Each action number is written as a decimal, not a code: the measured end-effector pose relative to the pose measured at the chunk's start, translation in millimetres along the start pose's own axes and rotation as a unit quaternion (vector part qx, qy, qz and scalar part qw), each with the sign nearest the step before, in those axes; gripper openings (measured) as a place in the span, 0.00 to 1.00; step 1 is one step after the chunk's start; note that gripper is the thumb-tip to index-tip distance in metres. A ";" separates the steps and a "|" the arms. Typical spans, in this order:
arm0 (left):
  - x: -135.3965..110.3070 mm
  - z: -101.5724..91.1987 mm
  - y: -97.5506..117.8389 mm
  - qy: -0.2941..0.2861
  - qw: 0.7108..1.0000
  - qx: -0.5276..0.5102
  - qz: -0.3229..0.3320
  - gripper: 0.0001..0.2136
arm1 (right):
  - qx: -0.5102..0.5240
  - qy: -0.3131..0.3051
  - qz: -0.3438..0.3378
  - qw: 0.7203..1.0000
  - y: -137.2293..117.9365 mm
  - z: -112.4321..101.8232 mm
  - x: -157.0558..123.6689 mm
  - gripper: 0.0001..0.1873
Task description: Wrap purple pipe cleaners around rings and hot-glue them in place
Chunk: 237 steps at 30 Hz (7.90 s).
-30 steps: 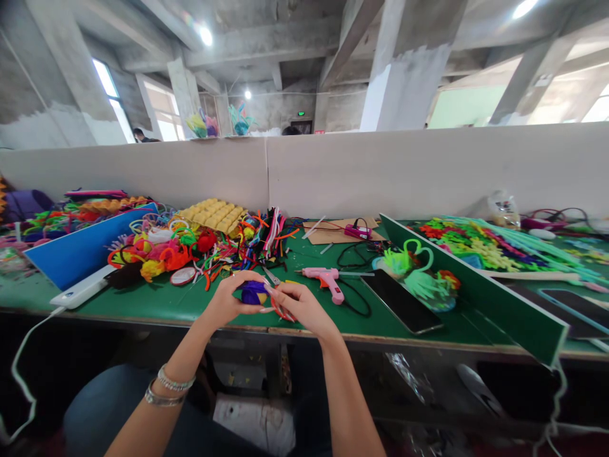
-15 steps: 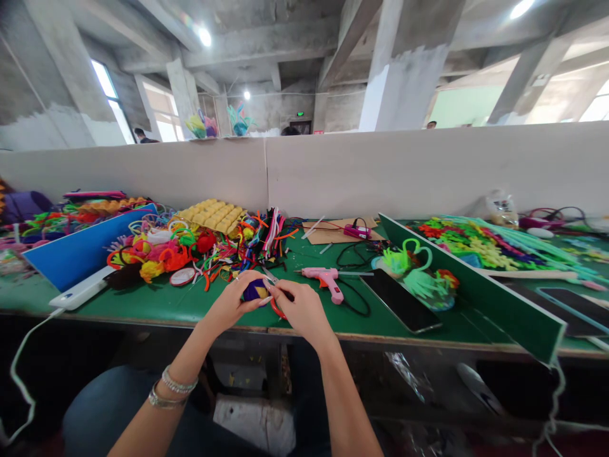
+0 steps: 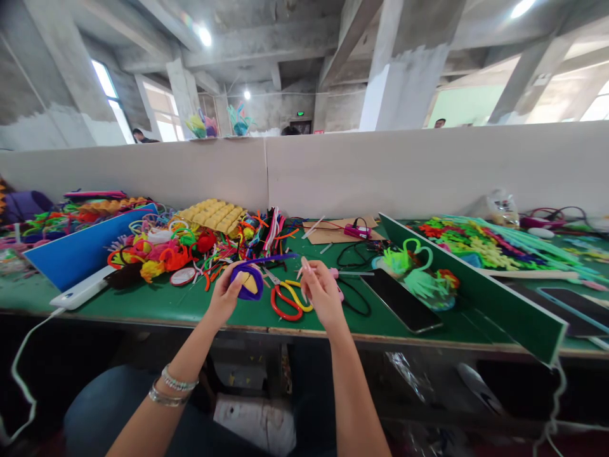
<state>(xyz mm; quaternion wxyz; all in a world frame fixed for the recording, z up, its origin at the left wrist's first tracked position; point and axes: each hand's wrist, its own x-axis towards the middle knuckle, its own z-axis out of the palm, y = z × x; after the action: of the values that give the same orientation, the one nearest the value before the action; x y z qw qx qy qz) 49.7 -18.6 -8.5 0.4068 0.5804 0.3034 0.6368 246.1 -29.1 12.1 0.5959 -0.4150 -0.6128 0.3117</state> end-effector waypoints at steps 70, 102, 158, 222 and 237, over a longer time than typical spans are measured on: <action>9.2 -20.7 0.2 -0.066 0.945 0.279 0.159 0.21 | -0.408 0.093 -0.065 0.906 -14.7 10.4 -12.8 0.16; 10.7 -22.4 -4.3 -0.059 0.943 0.274 0.181 0.19 | -0.448 0.130 -0.127 0.875 -13.5 6.2 -13.2 0.14; 8.0 -10.1 -4.0 0.092 0.991 0.030 0.096 0.19 | -0.436 0.159 -0.124 0.877 -17.0 15.4 -15.0 0.13; 18.8 -8.1 -7.3 0.221 0.961 -0.167 0.012 0.19 | -0.511 0.222 -0.293 0.777 -0.3 25.7 -15.7 0.08; 23.4 -13.2 -11.3 0.282 0.941 -0.180 -0.038 0.24 | -0.519 0.248 -0.321 0.752 5.5 10.7 -10.8 0.11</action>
<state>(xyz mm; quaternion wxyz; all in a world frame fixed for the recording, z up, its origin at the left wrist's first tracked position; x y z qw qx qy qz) 38.6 8.4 -8.6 0.4261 0.2819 0.3076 0.8027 235.7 -34.9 1.2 0.4849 -0.5025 -0.6079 -0.3780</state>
